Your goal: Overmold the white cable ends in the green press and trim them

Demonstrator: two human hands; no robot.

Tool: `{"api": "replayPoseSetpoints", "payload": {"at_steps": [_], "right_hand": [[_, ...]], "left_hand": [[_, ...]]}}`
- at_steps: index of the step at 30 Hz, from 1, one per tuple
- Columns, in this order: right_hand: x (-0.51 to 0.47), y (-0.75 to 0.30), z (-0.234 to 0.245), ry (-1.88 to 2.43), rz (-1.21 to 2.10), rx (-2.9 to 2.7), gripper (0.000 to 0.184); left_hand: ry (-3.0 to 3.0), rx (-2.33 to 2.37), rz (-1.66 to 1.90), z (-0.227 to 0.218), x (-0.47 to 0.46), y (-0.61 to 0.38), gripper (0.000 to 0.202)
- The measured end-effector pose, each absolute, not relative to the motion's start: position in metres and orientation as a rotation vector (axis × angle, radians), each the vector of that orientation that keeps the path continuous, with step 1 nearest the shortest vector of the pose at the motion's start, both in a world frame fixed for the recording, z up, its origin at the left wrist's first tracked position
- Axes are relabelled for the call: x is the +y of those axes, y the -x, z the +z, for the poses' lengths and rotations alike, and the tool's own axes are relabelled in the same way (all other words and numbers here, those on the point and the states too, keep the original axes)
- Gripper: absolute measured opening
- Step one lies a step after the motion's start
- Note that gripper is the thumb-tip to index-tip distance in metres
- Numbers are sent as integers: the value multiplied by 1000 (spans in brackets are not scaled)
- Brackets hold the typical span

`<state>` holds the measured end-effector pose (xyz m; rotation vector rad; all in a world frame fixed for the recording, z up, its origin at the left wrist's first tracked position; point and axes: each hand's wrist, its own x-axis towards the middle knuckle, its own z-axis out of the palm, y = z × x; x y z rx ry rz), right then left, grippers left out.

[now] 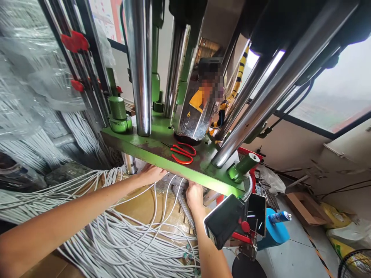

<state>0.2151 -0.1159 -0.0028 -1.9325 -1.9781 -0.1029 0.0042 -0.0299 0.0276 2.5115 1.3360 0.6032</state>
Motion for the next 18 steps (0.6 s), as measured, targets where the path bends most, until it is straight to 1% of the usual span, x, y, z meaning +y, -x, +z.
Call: {"api": "replayPoseSetpoints", "payload": {"at_steps": [3,7,13,16,18], "right_hand": [[-121,-216,2,1917,-112,-2062,48],[-111,-204,18,1948,-98,-2139,43],[-91,-179,32,1887,-76,-2209,48],[-89,-177,36,1835,-59,-2203,45],[-97,-181,40,1803,-57,-2176,48]], "left_hand": [[-2537,1277,595,26,-23,8,28],[-2566,1230,613,23,-21,8,27],[-2585,1204,624,24,-20,5,29],[-2555,1204,612,31,-20,3,30],[-2526,1225,613,41,-28,6,30]]}}
